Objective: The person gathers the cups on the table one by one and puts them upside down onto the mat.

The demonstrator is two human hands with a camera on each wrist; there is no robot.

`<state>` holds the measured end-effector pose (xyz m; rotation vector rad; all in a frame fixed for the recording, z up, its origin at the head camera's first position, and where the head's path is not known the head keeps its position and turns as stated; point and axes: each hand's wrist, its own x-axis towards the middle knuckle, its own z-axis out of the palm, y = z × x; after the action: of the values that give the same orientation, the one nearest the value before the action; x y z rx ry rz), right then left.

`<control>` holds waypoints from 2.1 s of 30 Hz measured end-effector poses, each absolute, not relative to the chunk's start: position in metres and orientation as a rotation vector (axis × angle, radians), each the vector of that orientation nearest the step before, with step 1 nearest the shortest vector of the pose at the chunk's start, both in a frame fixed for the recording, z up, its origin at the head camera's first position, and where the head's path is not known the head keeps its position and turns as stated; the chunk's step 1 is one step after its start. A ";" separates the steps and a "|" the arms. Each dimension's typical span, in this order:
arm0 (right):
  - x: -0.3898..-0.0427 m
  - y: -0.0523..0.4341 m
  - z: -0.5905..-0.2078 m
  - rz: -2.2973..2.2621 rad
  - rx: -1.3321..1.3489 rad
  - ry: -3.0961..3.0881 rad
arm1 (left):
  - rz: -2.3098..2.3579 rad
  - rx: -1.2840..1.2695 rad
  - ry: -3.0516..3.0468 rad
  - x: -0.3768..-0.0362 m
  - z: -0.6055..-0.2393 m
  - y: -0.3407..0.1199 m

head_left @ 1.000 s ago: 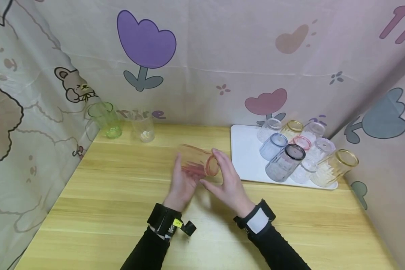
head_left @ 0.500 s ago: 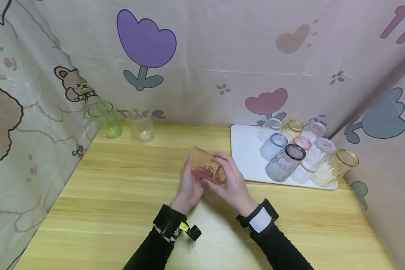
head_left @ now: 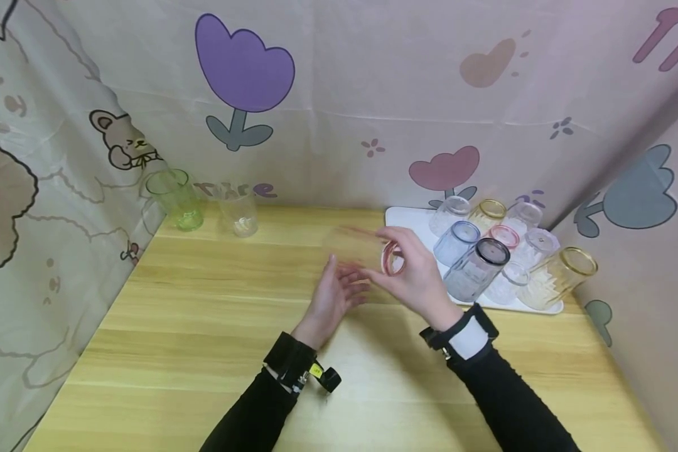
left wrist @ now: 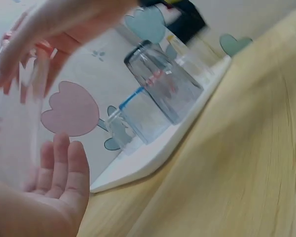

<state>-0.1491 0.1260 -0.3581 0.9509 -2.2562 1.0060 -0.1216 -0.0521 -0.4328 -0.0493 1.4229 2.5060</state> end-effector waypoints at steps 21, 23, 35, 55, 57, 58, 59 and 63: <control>-0.259 0.163 -0.262 0.589 0.614 -3.010 | 0.541 1.072 2.844 -0.158 -0.422 -0.005; -0.268 0.163 -0.262 0.549 0.607 -3.054 | 0.456 1.119 2.857 -0.159 -0.423 0.000; -0.310 0.166 -0.279 0.276 0.571 -3.200 | 0.051 1.216 2.980 -0.170 -0.426 0.023; -0.337 0.178 -0.310 0.185 0.522 -3.206 | 0.013 1.177 2.990 -0.168 -0.428 0.029; -0.340 0.177 -0.312 0.190 0.533 -3.204 | 0.016 1.178 2.993 -0.168 -0.429 0.028; -0.340 0.178 -0.313 0.191 0.534 -3.207 | 0.022 1.184 2.994 -0.168 -0.429 0.029; -0.340 0.179 -0.313 0.188 0.532 -3.210 | 0.028 1.194 2.997 -0.168 -0.430 0.029; -0.337 0.182 -0.313 0.149 0.532 -3.202 | 0.076 1.204 3.008 -0.166 -0.434 0.030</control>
<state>-0.3372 0.1823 -0.3128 0.5323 -3.2020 0.1485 -0.1663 0.0304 -0.4339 1.2043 3.0076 0.0758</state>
